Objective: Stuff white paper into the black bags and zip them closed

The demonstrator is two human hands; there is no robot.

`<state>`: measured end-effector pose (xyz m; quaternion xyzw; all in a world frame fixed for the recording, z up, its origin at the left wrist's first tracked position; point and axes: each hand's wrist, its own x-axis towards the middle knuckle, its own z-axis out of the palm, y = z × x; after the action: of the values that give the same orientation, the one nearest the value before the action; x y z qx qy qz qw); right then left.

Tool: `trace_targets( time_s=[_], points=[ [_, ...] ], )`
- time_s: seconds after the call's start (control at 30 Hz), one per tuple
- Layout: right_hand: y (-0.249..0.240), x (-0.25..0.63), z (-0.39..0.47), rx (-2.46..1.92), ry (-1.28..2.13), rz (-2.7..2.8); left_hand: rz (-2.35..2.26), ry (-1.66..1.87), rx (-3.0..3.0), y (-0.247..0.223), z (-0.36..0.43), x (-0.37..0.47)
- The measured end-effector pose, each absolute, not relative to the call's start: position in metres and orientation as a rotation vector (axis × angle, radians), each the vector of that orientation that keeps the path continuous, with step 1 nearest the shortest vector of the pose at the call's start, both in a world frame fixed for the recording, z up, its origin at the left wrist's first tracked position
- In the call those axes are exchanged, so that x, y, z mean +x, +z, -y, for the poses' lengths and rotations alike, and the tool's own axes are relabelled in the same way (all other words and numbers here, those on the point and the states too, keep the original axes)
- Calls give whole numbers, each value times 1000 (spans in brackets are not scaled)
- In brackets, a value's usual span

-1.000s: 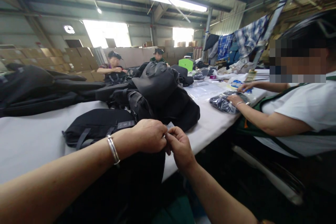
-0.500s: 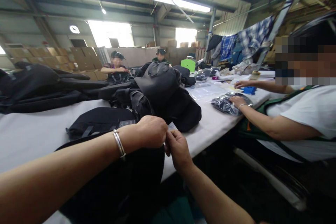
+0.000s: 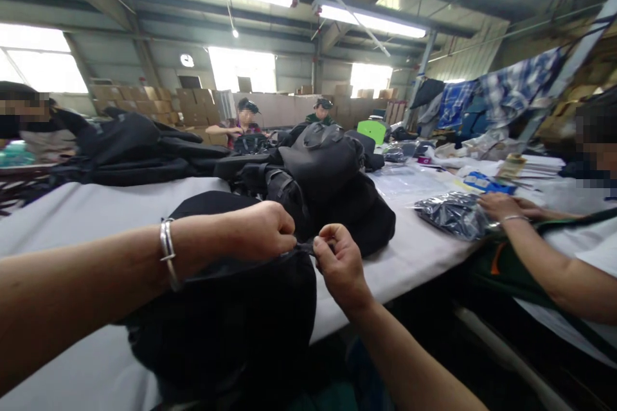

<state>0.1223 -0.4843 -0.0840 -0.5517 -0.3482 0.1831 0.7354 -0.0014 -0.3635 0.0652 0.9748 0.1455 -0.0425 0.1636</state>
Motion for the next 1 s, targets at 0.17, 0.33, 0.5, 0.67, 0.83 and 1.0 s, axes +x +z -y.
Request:
trace_targets(
  time_s=[0.17,0.33,0.5,0.67,0.83,1.0],
  points=[
    [-78,116,486,-1249,366,830,-462,-94,2700,85,353,-37],
    [-79,121,491,-1277,390,767,-535,-26,2767,92,322,-82],
    [-90,122,488,-1285,483,819,-535,-10,2622,70,302,-118],
    [-120,166,505,-1428,376,504,-908,221,2442,39,268,-175],
    [-140,187,514,-1526,399,682,-956,218,2068,-3,241,-226],
    [-149,174,495,-1518,448,629,-949,382,1686,-77,240,-235]
  ],
)
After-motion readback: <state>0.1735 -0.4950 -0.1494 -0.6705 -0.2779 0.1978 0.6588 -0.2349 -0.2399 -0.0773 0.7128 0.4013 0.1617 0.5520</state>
